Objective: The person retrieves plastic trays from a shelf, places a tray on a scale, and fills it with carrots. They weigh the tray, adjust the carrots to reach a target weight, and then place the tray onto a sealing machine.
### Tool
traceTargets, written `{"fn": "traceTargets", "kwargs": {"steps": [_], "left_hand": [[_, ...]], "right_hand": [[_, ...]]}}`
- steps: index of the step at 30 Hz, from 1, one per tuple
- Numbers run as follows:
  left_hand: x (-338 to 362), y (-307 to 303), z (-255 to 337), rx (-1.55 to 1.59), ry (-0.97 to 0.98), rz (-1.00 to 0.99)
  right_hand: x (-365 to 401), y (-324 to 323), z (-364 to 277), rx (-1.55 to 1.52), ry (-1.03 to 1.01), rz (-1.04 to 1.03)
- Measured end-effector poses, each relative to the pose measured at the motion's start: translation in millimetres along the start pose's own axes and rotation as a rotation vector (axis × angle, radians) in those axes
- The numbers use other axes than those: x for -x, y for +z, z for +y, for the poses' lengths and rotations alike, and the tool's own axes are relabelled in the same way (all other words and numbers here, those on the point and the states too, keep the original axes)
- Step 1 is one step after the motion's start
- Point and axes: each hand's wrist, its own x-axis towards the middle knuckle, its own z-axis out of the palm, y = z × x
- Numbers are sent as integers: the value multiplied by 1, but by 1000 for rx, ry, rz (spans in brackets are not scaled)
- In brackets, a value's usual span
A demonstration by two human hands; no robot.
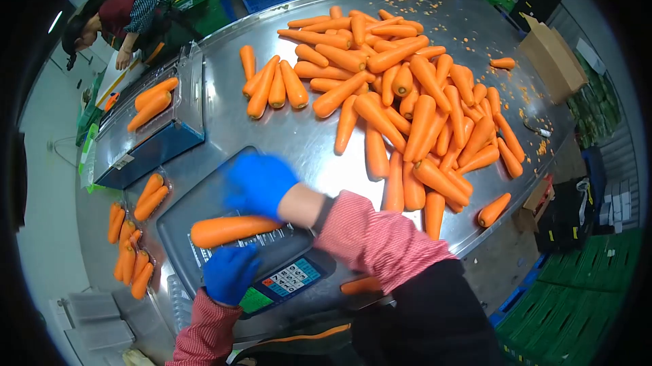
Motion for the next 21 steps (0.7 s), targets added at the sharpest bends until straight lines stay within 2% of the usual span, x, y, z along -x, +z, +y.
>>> {"fn": "traceTargets", "kwargs": {"steps": [1, 3, 4, 5, 6, 7, 8, 9, 11, 12, 14, 16, 18, 19, 21], "left_hand": [[5, -11, -3, 96, -19, 24], [11, -25, -14, 140, -154, 175], [15, -28, -16, 157, -221, 251], [15, -30, -18, 139, -253, 288], [13, -31, -19, 120, -285, 326], [12, -33, -19, 100, -325, 362], [10, -31, -25, 112, -305, 301], [12, -26, -32, 123, -298, 233], [19, -23, -40, 129, -287, 112], [24, -24, -38, 124, -317, 135], [28, -25, -33, 111, -364, 193], [36, -24, -34, 141, -422, 240], [43, -24, -35, 154, -461, 304], [45, -24, -36, 136, -419, 343], [49, -27, -32, 238, -553, 391]], "right_hand": [[1, -17, 24, 90, 161, 12], [5, -54, 71, 525, 411, 155], [13, -69, 105, 688, 461, 34], [11, -72, 139, 711, 727, 4], [26, -75, 162, 771, 725, 30], [32, -63, 174, 918, 524, 193], [54, -65, 220, 1057, 566, 43], [60, -62, 231, 1019, 521, 71], [62, -71, 198, 877, 502, 58], [62, -77, 179, 842, 502, 47], [58, -94, 120, 681, 515, 171], [56, -110, 72, 526, 397, 370], [49, -119, 33, 217, 215, 586], [47, -116, 17, 60, 126, 689], [43, -102, -3, -252, 156, 685]]}}
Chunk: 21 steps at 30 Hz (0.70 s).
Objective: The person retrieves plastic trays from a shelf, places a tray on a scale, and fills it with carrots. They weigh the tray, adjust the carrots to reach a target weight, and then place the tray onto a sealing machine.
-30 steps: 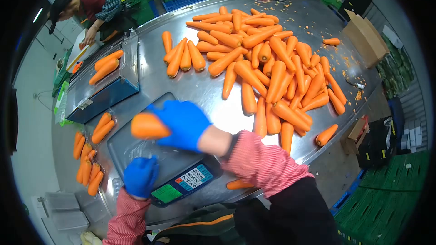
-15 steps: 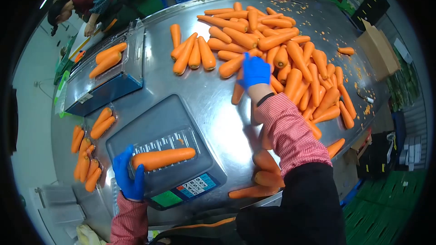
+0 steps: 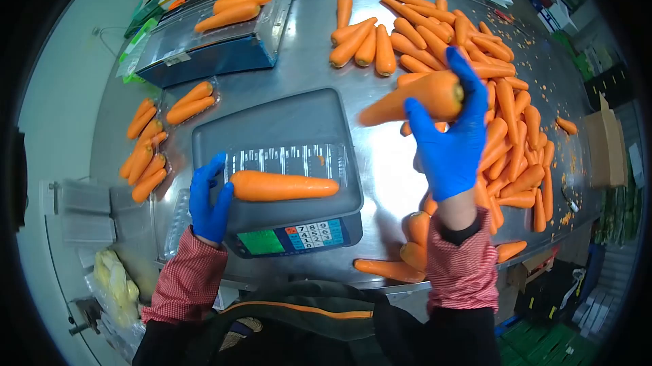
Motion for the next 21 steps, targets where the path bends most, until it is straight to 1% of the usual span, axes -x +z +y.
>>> {"fn": "traceTargets", "kwargs": {"steps": [1, 2, 3, 4, 5, 6, 7, 9, 12, 14, 16, 19, 21], "left_hand": [[1, -2, 0, 44, -69, 22], [4, -1, -8, 45, -65, 57], [7, -1, -17, 99, -113, 50], [11, -1, -27, 153, -161, 40], [13, -3, -32, 209, -209, 30], [15, -6, -33, 147, -245, -20], [16, -8, -32, 86, -282, -69], [18, -9, -33, -11, -341, -140], [17, -8, -34, -107, -408, -224], [14, -7, -34, -151, -464, -286], [12, -3, -41, -113, -513, -290], [12, 6, -59, 30, -579, -270], [6, 5, -58, 157, -619, -229]], "right_hand": [[6, 11, -8, -138, 65, -10], [19, 26, -21, -291, 336, -76], [37, 47, -6, -333, 346, -104], [56, 63, 1, -115, 275, -178], [73, 76, -1, -148, 391, -226], [82, 82, -8, -87, 445, -281], [84, 78, -24, 41, 532, -370], [89, 70, -17, 466, 75, -479], [93, 57, -16, 403, 252, -528], [105, 55, -8, 485, 279, -599], [116, 56, -10, 560, 282, -654], [118, 70, -13, 684, 424, -731], [114, 70, -5, 449, 539, -667]]}}
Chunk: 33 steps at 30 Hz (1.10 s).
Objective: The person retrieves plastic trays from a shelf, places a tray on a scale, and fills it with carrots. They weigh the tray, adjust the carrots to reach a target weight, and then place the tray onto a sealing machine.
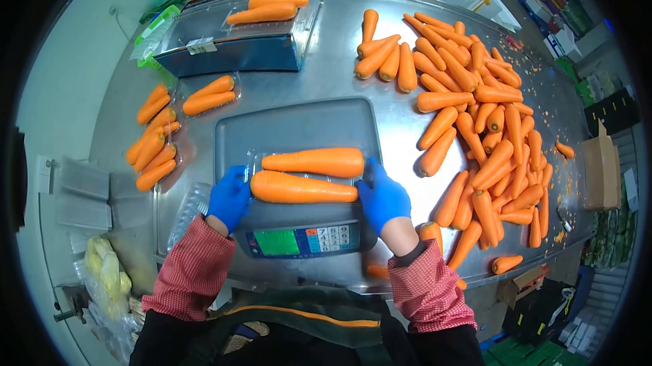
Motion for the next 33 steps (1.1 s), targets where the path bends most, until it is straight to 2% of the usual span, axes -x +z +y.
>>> {"fn": "traceTargets", "kwargs": {"steps": [2, 3, 7, 11, 12, 15, 18, 20, 22, 23, 26, 27, 28, 29, 30, 31, 33], "left_hand": [[0, -6, 18, 136, -26, 11], [-10, -9, 20, 171, -3, -7], [-61, -39, 39, 280, 57, -96], [-137, -60, 69, 214, 110, -84], [-159, -64, 67, 209, 115, -92], [-234, -61, 44, 168, 134, -106], [-287, -48, 17, 102, 46, -216], [-306, -40, 9, 99, -79, -326], [-309, -40, 13, 97, -199, -438], [-307, -42, 16, 48, -223, -501], [-303, -59, 0, -7, -159, -431], [-289, -67, -4, 27, -25, -286], [-268, -79, -2, 98, 38, -189], [-244, -91, -2, 166, 103, -91], [-219, -98, -8, 174, 84, 92], [-192, -102, -20, 180, 70, 273], [-137, -109, -76, 132, 60, 412]], "right_hand": [[-13, 4, 13, -295, 30, -19], [-22, 7, 16, -343, 72, -42], [-78, -26, -26, -307, 76, -46], [-164, -20, -40, -305, -186, 46], [-184, -17, -43, -263, -265, 69], [-232, -7, -54, -332, -231, -42], [-279, 22, -38, -199, -221, -96], [-294, 37, -25, -356, -107, -245], [-305, 53, -5, -295, -123, -282], [-306, 58, 4, -180, -160, -187], [-301, 38, 11, 142, -303, 142], [-291, 6, -6, 260, -209, 199], [-299, -5, 5, 427, -209, 344], [-310, -18, 12, 505, -39, 371], [-309, -35, 14, 512, 31, 362], [-328, -30, 48, 589, 51, 371], [-324, -28, 66, 574, 84, 301]]}}
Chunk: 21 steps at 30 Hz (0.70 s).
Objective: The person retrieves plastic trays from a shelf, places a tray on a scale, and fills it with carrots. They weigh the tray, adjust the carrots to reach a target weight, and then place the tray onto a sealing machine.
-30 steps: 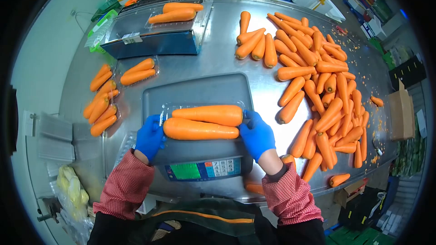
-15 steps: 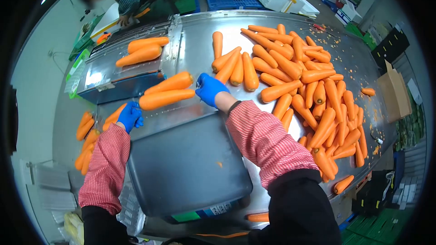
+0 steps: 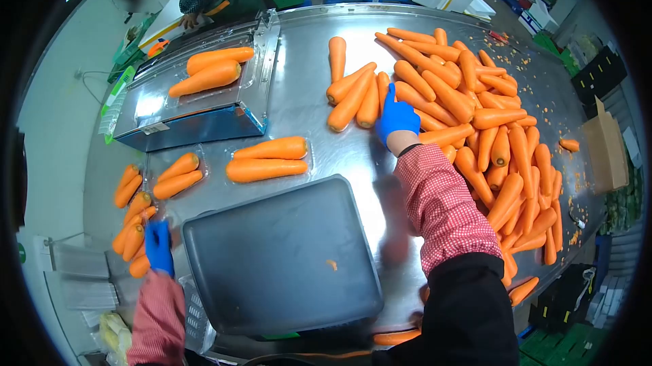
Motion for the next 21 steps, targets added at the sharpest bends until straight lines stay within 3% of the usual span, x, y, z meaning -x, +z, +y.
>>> {"fn": "traceTargets", "kwargs": {"steps": [1, 2, 4, 6, 7, 8, 11, 13, 15, 17, 21], "left_hand": [[16, -14, -69, 53, 179, 91], [62, -15, -59, -111, 261, 173], [133, -27, -55, -119, 8, 14], [187, -38, -67, -485, 59, -73], [198, -38, -58, -657, 261, -121], [208, -37, -48, -697, 293, -136], [210, -41, -43, -724, 299, -204], [205, -46, -53, -675, 279, -256], [196, -52, -60, -599, 261, -301], [193, -57, -63, -467, 249, -320], [181, -64, -82, -302, 156, -384]], "right_hand": [[4, 0, 2, -3, 8, -38], [9, -11, -1, -60, 33, -105], [18, -7, 2, -264, 121, -87], [32, 2, 9, -498, 167, -49], [40, 4, 14, -632, 171, -18], [50, 7, 19, -767, 175, 11], [86, -10, 32, -1359, 241, -199], [120, -29, 36, -1433, 248, -204], [158, -63, 44, -1388, 414, -334], [181, -42, 64, -1626, 279, -240], [238, -51, 79, -1624, 374, -229]]}}
